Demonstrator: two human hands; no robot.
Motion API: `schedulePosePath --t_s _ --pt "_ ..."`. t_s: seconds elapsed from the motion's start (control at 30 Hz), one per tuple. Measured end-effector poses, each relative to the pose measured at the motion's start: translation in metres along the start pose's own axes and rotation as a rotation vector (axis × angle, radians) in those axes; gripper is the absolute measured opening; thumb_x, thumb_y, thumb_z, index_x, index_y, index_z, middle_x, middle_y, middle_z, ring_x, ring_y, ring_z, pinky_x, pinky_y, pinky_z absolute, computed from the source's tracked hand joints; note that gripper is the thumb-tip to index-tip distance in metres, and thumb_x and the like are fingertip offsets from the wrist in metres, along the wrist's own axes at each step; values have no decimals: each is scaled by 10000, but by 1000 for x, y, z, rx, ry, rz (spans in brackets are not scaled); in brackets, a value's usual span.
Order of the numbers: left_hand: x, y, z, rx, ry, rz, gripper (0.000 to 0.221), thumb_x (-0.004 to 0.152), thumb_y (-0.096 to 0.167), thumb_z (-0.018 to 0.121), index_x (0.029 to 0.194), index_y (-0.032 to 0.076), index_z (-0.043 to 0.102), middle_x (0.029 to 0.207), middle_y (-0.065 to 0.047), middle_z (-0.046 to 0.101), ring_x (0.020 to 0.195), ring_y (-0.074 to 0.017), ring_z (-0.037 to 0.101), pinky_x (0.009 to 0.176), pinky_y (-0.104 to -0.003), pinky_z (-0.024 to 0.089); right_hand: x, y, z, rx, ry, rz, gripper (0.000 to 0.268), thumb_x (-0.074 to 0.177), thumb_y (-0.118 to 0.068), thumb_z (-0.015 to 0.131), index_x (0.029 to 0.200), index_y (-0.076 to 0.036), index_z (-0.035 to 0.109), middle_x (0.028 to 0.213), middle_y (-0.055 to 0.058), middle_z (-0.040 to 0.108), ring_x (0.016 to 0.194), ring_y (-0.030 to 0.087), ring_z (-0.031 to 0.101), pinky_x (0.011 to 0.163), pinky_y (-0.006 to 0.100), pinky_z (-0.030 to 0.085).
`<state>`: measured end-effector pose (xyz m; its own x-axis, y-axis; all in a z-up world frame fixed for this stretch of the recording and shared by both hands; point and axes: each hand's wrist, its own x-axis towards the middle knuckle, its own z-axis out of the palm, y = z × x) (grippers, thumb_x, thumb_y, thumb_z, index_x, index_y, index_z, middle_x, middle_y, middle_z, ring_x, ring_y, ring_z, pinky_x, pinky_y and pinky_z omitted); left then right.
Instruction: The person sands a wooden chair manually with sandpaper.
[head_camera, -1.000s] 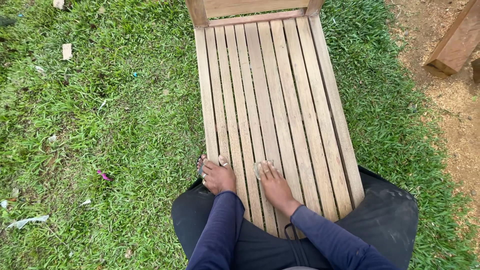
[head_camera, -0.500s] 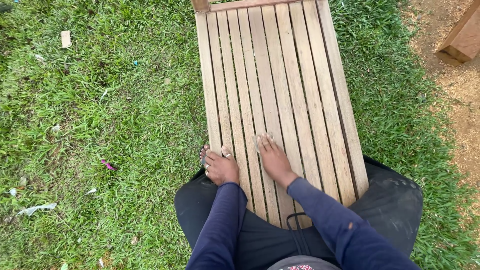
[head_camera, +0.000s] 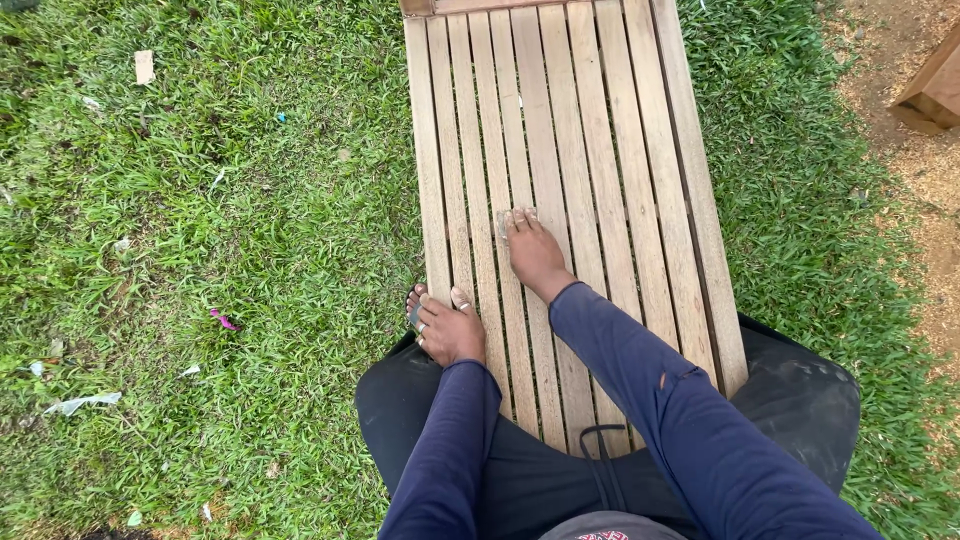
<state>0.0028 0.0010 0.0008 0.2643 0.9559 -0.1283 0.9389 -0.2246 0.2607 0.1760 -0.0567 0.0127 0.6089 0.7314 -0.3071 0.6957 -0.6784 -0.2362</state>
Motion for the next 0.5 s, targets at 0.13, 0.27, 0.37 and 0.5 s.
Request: schedulePosePath --t_s 0.13,0.27,0.37,0.5 --pt "-1 0 1 -14 -14 -3 695 1015 546 470 1396 -36 490 1268 -203 600 1168 -380 592 958 -528 483 -63 -3 44 -121 123 -136 618 924 61 360 1540 65 317 1596 266 349 1487 368 303 1186 455 264" --pt "0 -1 4 5 -8 0 683 1018 537 471 1393 -33 499 1262 -205 599 1173 -388 593 954 -528 485 -125 -16 53 -88 6 -165 622 931 37 384 1547 69 304 1602 277 340 1495 376 298 1197 464 285" --pt "-2 -2 2 6 -18 3 688 1014 542 474 1394 -32 500 1273 -206 596 1174 -391 592 953 -531 483 -100 -15 51 -86 18 -152 627 925 31 396 1548 58 326 1597 262 355 1497 377 310 1198 460 297" --pt "0 1 4 -9 -1 -11 694 1013 550 476 1396 -28 501 1290 -207 594 1176 -387 592 969 -530 480 -17 -12 17 24 118 -107 578 932 2 436 1508 56 411 1577 239 412 1484 370 370 1205 426 318"
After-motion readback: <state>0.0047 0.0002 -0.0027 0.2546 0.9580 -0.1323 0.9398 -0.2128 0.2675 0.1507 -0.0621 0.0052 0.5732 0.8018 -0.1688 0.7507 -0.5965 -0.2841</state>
